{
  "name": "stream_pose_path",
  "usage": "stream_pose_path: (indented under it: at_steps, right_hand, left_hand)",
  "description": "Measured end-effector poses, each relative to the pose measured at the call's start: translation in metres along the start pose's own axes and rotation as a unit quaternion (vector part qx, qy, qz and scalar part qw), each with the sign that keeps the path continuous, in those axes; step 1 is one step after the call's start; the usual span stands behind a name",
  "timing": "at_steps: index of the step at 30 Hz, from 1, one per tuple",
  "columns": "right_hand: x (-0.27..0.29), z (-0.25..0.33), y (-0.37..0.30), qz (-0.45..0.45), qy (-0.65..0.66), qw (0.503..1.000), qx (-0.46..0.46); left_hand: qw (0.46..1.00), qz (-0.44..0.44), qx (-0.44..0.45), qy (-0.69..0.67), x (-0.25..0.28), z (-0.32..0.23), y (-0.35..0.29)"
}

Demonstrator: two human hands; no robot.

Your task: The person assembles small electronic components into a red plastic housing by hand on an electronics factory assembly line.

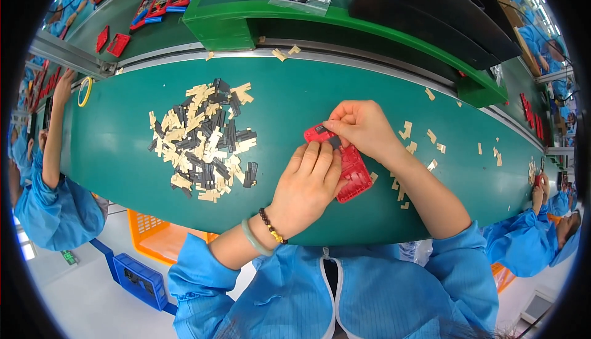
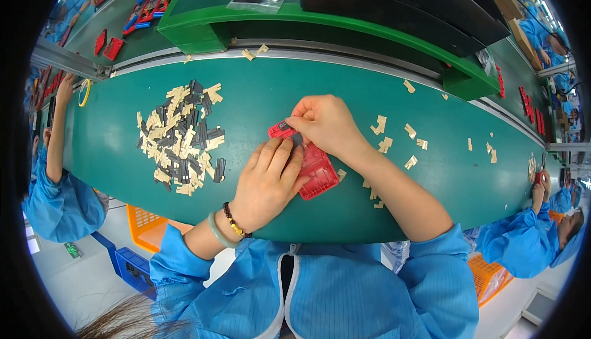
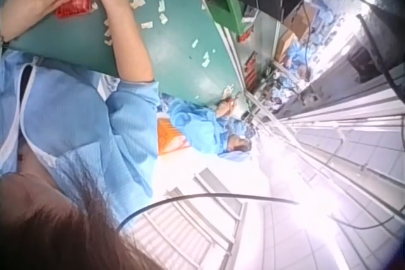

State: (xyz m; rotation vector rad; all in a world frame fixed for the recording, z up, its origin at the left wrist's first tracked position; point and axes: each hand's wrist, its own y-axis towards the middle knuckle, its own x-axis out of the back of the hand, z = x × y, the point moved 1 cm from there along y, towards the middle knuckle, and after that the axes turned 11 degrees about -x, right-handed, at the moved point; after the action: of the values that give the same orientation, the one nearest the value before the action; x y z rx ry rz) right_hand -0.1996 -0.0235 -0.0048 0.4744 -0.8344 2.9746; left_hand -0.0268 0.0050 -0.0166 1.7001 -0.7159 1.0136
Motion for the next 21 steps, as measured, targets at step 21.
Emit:
stream_pose_path:
  at_steps: [21]
  right_hand:
    - [0.000,-0.030,-0.032,-0.251,-0.388,0.789,0.404]
  left_hand:
    - [0.998,-0.004,0.032,-0.050,0.002,0.005,-0.001]
